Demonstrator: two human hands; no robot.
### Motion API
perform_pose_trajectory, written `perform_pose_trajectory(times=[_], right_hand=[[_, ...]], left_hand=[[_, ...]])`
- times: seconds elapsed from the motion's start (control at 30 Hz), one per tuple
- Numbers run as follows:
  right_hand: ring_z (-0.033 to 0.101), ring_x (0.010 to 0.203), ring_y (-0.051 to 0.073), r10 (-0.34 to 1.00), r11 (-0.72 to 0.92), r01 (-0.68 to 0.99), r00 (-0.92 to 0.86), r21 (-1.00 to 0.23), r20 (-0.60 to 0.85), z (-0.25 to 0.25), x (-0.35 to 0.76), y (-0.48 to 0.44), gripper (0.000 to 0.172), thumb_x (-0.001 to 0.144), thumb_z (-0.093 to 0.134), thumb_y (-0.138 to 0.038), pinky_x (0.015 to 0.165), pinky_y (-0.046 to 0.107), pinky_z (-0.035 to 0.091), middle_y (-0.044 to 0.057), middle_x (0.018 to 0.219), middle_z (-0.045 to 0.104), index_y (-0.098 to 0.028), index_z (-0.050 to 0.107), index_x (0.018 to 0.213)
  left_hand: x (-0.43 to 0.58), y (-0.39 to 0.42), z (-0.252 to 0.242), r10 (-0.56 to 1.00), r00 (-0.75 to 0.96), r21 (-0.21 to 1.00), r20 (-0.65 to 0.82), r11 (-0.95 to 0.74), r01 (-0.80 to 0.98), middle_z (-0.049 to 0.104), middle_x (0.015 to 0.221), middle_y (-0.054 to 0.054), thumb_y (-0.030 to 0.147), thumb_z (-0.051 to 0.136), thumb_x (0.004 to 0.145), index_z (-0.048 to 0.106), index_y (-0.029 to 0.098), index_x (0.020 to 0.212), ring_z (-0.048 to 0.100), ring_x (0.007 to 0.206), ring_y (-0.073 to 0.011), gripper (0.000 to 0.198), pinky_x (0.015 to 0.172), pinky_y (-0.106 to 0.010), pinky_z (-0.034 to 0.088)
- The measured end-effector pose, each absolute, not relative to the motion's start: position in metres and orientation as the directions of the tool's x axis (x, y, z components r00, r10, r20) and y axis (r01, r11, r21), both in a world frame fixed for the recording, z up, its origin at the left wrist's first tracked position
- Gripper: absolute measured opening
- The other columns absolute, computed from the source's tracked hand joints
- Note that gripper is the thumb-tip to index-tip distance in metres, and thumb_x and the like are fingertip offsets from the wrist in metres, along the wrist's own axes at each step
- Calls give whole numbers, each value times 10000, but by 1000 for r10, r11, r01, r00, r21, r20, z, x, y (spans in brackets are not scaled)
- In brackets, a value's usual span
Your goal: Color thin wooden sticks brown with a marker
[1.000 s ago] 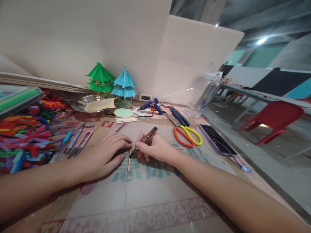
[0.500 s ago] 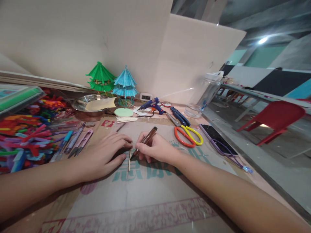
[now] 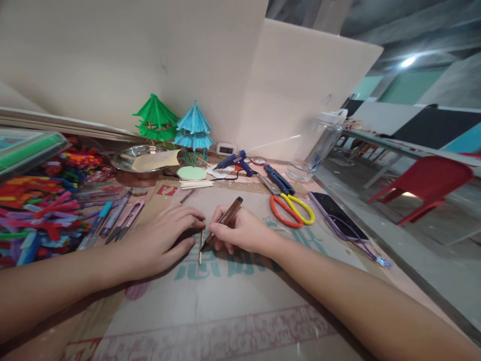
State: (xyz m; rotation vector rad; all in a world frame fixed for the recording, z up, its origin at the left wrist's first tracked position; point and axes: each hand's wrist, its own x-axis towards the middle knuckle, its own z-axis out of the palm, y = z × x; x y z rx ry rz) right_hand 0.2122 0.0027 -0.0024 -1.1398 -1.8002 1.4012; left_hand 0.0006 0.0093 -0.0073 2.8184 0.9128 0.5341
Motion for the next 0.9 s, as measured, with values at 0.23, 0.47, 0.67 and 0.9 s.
perform_pose_trajectory(times=[0.23,0.47,0.67,0.9], right_hand=[[480,359,61,905,71,243,-424,-967,-40,-4,210,2,245,775,635,-373,359,160,354,-45,515,596,-193,470,753],[473,372,51,885,85,272,-463,-958,-53,-2,211,0,230,777,628,-359,366,153,360,-41,536,598,-191,476,742],[479,374,58,859,60,265,-504,-962,-85,-1,212,-3,255,766,655,-371,365,159,362,-43,538,600,-192,476,740],[473,377,58,879,79,267,-473,-960,-60,-2,211,-3,248,784,635,-380,375,161,367,-40,538,598,-191,478,752]], left_hand=[[0,8,-7,590,755,238,286,-807,541,584,1162,-105,179,434,890,554,160,1049,495,1144,-266,200,1014,-485,406],[0,9,-7,587,756,238,290,-810,537,586,1167,-105,175,432,884,547,172,1046,503,1135,-260,199,1009,-485,408],[0,10,-8,592,753,242,288,-806,541,584,1167,-99,197,440,895,548,178,1041,498,1144,-269,183,1012,-495,406],[1,9,-7,576,762,224,295,-817,531,589,1154,-99,167,424,904,546,173,1041,506,1130,-252,183,1009,-475,410]])
